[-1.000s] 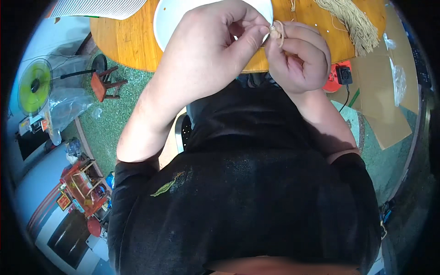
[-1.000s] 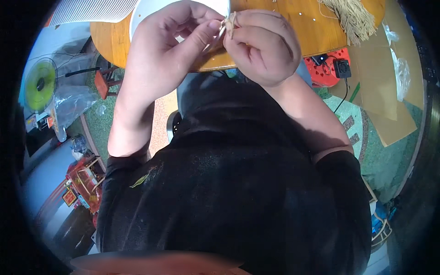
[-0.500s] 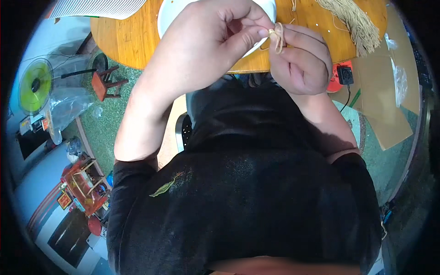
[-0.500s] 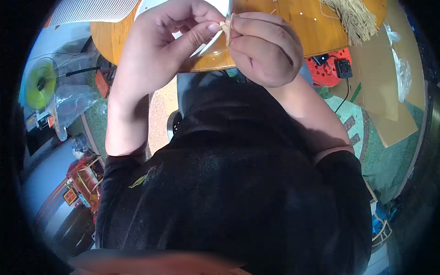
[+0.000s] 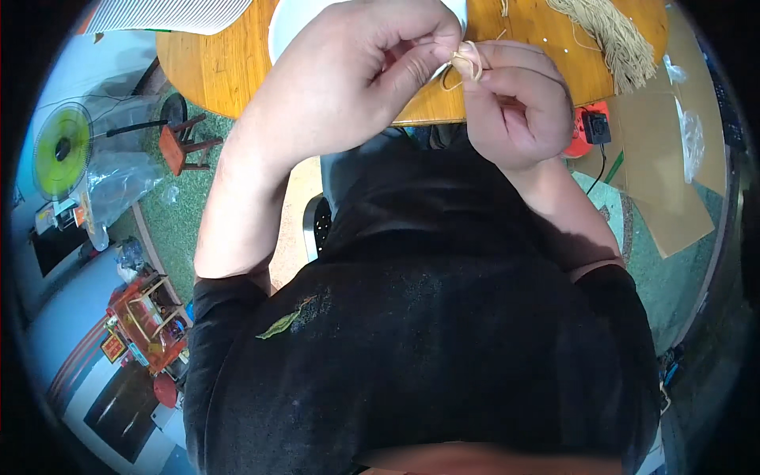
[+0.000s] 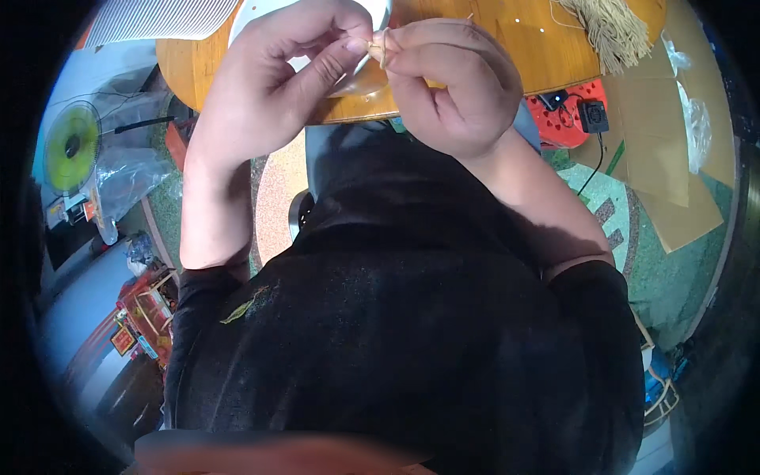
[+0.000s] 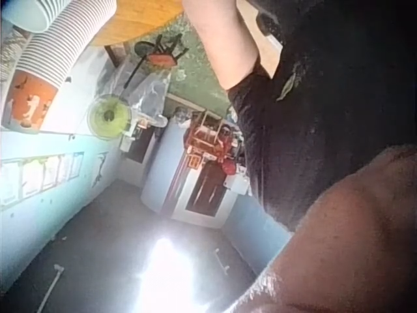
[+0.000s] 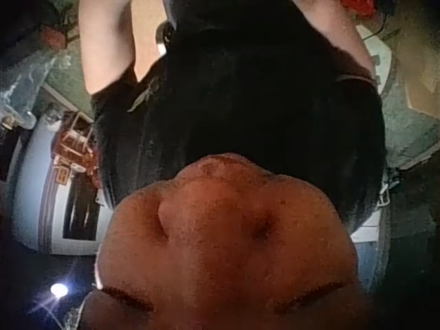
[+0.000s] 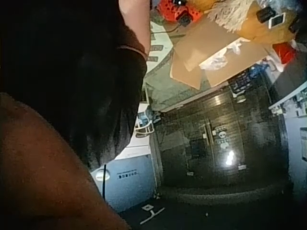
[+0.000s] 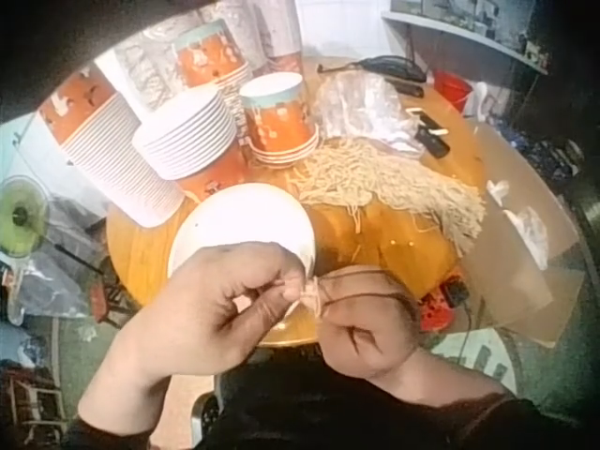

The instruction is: Threading a straw fiber through pre-drilled holes in a paper bucket to assemble a handle.

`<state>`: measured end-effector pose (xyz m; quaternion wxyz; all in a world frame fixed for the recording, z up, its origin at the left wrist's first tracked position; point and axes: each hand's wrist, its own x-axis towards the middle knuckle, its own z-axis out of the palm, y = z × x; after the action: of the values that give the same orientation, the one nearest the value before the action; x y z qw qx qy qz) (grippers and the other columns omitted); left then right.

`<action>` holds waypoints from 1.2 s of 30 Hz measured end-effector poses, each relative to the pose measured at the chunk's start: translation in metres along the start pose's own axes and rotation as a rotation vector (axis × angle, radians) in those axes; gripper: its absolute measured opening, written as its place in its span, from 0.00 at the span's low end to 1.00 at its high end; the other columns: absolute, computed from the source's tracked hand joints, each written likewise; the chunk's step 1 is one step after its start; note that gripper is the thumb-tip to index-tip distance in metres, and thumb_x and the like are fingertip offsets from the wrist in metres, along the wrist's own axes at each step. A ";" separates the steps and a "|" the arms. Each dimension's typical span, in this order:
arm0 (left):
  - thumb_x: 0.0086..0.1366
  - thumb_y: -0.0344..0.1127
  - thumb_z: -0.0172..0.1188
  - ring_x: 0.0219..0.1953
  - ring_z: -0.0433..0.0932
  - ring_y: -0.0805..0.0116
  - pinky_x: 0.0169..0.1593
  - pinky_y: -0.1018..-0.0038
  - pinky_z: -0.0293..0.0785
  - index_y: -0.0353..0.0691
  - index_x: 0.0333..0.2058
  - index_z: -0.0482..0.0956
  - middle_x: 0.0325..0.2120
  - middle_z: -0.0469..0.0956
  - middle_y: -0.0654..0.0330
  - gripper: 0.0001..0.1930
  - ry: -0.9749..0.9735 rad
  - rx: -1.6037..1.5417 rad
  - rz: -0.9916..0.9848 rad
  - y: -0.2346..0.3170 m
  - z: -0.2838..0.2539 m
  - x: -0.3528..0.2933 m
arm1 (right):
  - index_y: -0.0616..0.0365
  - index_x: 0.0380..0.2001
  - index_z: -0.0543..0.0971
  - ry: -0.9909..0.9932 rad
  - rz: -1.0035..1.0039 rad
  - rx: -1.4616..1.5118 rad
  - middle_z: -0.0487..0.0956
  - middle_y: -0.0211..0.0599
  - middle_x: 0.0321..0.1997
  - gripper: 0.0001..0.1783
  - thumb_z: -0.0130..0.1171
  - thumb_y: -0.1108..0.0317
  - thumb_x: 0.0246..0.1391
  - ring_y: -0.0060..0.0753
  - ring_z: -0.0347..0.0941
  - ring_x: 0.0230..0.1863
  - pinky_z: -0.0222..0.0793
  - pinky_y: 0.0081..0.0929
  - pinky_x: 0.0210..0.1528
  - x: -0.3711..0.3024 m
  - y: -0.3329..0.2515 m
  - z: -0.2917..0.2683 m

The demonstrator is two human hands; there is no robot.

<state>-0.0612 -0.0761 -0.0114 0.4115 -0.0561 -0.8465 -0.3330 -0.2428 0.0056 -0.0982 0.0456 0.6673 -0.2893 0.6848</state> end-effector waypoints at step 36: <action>0.64 0.27 0.67 0.41 0.86 0.50 0.44 0.62 0.83 0.36 0.51 0.80 0.40 0.84 0.50 0.17 -0.117 0.651 -0.613 0.065 0.013 0.009 | 0.66 0.57 0.79 0.049 0.674 0.458 0.81 0.36 0.49 0.16 0.61 0.84 0.67 0.20 0.82 0.45 0.81 0.18 0.47 0.007 -0.044 -0.002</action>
<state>-0.0515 -0.0198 0.0226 0.2413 0.3110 -0.9066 -0.1523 -0.2252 0.0404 -0.0772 -0.3240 0.5115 -0.3307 0.7239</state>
